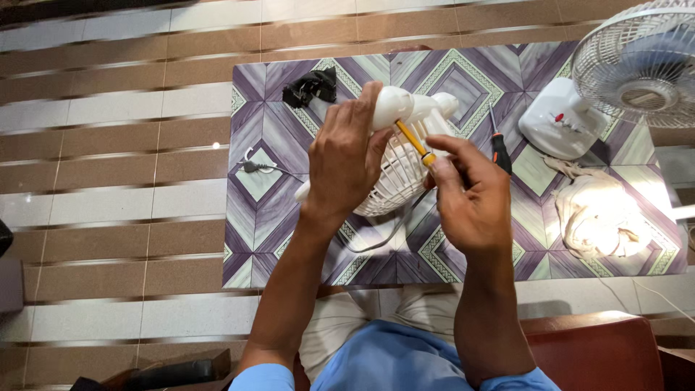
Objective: The person disassembles a small white electric fan by using a yellow screwdriver to remove screws from the rear cover, then separates the front grille from the rear housing to expose the fan blades and motor.
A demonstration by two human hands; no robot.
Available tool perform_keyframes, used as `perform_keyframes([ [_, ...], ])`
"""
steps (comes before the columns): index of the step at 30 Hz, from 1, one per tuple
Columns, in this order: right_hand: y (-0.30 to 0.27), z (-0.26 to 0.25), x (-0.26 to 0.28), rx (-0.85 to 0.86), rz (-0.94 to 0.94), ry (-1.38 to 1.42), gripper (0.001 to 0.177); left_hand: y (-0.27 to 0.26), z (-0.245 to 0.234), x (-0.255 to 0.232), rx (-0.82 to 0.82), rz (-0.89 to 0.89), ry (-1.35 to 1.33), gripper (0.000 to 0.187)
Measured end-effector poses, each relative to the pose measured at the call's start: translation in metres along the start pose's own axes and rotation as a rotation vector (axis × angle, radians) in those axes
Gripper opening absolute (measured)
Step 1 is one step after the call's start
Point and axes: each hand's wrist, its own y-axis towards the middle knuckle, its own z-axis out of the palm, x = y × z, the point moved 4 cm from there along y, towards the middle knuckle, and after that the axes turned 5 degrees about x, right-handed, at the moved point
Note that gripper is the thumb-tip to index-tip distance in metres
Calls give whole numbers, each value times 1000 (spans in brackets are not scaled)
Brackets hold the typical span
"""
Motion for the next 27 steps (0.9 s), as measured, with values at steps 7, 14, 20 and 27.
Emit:
perform_keyframes([
  [7, -17, -9, -2, -133, -285, -300, 18, -4, 6, -9, -12, -62, 32, 59],
  [14, 2, -6, -40, -93, 93, 636, 14, -9, 3, -10, -43, -83, 27, 57],
  [20, -20, 3, -1, -150, -529, -367, 9, -6, -1, -4, 1, -30, -6, 61],
  [27, 2, 0, -25, 120, 201, 898, 19, -16, -2, -8, -36, -59, -21, 61],
])
